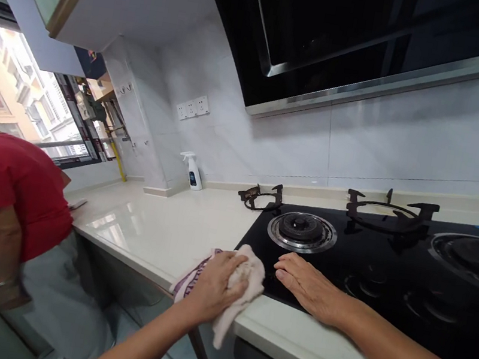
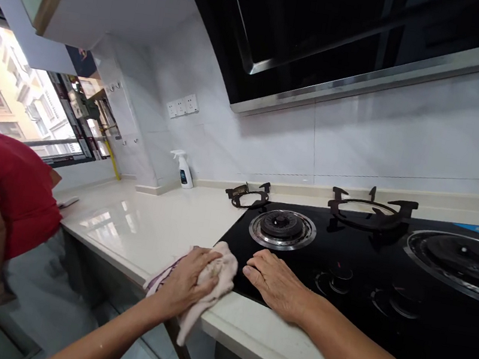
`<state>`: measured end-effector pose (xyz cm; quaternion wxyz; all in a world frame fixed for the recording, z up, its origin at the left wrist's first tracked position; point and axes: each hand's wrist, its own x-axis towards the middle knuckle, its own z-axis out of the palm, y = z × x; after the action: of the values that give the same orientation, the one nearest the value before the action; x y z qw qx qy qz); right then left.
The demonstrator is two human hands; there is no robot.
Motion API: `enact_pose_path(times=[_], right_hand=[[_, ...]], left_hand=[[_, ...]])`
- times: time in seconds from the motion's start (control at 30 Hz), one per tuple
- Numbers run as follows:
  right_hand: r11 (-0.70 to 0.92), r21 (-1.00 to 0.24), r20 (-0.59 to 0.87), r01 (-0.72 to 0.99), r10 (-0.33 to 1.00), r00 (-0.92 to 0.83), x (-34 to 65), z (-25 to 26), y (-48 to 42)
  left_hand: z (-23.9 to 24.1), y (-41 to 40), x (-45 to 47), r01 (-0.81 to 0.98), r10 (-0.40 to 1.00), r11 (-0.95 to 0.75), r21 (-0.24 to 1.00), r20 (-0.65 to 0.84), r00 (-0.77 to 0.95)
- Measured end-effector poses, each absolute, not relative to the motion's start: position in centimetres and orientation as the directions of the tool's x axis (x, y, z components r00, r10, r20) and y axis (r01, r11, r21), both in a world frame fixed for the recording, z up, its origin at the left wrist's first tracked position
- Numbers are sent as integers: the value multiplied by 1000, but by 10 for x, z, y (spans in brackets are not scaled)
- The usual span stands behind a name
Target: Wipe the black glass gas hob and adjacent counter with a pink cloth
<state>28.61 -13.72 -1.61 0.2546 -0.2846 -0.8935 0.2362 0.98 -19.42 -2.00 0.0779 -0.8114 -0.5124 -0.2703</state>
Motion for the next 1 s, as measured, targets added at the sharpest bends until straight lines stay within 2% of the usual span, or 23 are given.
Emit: enact_pose_path(times=[0.1,0.2,0.37,0.5,0.63,0.77,1.0], right_hand=[[781,-447,381,435,607,-697,284,-24,-139],[818,-308,437,485,575,-692,279,-28,-141],[820,-232,513,523,560,-651,273,-24,-142],[823,-230,537,520,552,-638,274,-25,-141],[843,-214,548,494,522,-654,276,-29,-137],[798,-295,496,526,598,-630,281,-24,-134],[818,-345,490,460,575,-655,291,-18,-132]], left_hand=[[-14,-184,-25,948,862,-273,164,480,165],[-11,-180,-38,986,884,-113,120,466,45],[-15,-189,-4,1000,839,-16,-9,544,18],[-17,-201,36,995,795,-96,-11,601,83],[-20,-212,78,957,771,-286,54,606,196],[-24,-222,111,913,752,-394,104,608,255],[-25,-229,86,833,730,-527,165,591,344]])
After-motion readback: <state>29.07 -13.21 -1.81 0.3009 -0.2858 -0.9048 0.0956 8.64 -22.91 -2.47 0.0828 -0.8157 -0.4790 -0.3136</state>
